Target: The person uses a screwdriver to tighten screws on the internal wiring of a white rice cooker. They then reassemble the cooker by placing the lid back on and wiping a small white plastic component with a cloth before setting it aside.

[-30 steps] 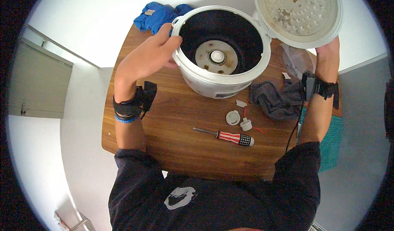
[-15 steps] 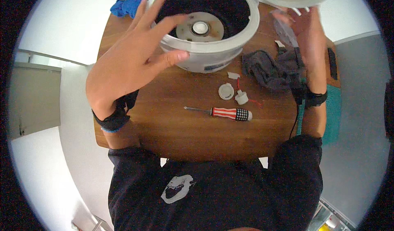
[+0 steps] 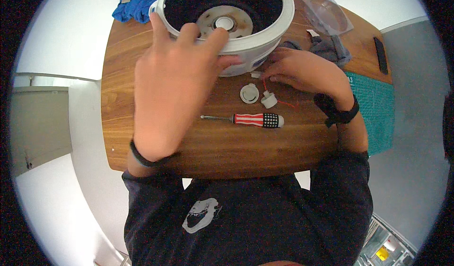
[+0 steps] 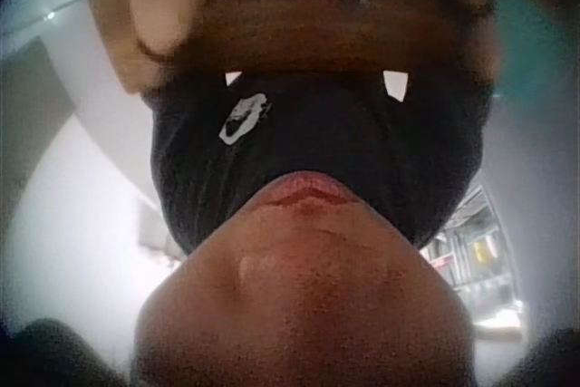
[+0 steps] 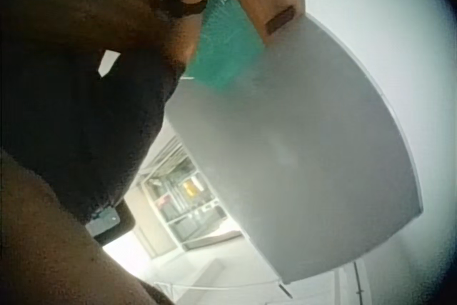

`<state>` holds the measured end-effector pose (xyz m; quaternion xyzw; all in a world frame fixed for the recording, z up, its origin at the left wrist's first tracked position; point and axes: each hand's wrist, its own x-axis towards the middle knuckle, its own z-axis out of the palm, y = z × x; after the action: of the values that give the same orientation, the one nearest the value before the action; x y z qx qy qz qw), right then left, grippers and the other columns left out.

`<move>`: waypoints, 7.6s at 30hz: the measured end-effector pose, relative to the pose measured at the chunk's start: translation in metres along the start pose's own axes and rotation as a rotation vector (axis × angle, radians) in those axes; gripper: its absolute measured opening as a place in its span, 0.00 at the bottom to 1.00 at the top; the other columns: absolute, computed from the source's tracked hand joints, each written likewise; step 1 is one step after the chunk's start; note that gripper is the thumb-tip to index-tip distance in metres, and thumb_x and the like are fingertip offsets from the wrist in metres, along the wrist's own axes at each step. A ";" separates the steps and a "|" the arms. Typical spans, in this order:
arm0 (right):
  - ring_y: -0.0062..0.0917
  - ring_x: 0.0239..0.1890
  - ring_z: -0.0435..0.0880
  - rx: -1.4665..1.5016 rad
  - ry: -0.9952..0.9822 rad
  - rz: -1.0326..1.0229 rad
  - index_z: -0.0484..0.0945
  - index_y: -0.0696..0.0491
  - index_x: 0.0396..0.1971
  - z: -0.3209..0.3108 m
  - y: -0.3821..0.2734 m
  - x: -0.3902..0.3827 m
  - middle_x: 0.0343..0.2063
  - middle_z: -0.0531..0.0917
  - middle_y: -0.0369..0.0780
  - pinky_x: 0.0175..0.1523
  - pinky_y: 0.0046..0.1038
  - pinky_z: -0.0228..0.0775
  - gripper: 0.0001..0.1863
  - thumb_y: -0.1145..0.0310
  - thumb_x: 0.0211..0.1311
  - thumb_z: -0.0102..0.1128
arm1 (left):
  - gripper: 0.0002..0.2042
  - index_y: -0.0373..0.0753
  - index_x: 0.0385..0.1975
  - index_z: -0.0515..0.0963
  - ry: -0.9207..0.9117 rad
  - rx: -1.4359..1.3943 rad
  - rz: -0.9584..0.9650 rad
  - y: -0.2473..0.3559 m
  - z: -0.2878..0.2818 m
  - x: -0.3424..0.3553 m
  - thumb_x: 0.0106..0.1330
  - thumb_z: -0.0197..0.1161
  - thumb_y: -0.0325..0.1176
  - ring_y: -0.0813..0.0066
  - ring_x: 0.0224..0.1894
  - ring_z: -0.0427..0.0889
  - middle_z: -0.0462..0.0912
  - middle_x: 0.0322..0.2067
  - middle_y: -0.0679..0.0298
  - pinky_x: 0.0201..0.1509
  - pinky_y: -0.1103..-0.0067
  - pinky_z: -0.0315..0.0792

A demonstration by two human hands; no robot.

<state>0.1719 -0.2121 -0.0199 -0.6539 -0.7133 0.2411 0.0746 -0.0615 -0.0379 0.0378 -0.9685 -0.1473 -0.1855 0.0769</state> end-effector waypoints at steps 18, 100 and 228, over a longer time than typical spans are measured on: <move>0.46 0.44 0.91 -0.119 -0.051 0.248 0.92 0.51 0.42 -0.010 0.001 -0.004 0.38 0.92 0.46 0.50 0.44 0.82 0.12 0.59 0.66 0.74 | 0.20 0.53 0.43 0.83 0.204 0.270 -0.082 0.044 0.028 0.030 0.73 0.64 0.64 0.37 0.45 0.90 0.84 0.32 0.65 0.21 0.64 0.84; 0.49 0.66 0.81 0.180 0.308 -0.152 0.77 0.55 0.52 -0.010 0.024 0.021 0.70 0.74 0.51 0.67 0.43 0.76 0.10 0.68 0.79 0.63 | 0.12 0.36 0.50 0.78 -0.449 -1.063 0.274 -0.013 0.100 0.058 0.76 0.71 0.35 0.54 0.43 0.90 0.89 0.38 0.51 0.48 0.63 0.82; 0.48 0.46 0.89 -0.233 0.561 -0.005 0.88 0.47 0.56 -0.017 -0.003 0.007 0.51 0.83 0.43 0.48 0.45 0.82 0.20 0.78 0.65 0.64 | 0.19 0.38 0.55 0.81 -0.075 -0.965 0.227 -0.014 0.077 0.062 0.64 0.74 0.19 0.64 0.36 0.85 0.86 0.39 0.57 0.43 0.70 0.80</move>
<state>0.1754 -0.2014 -0.0052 -0.6975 -0.6892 -0.0325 0.1937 0.0146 0.0070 -0.0082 -0.9096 0.0592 -0.1879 -0.3658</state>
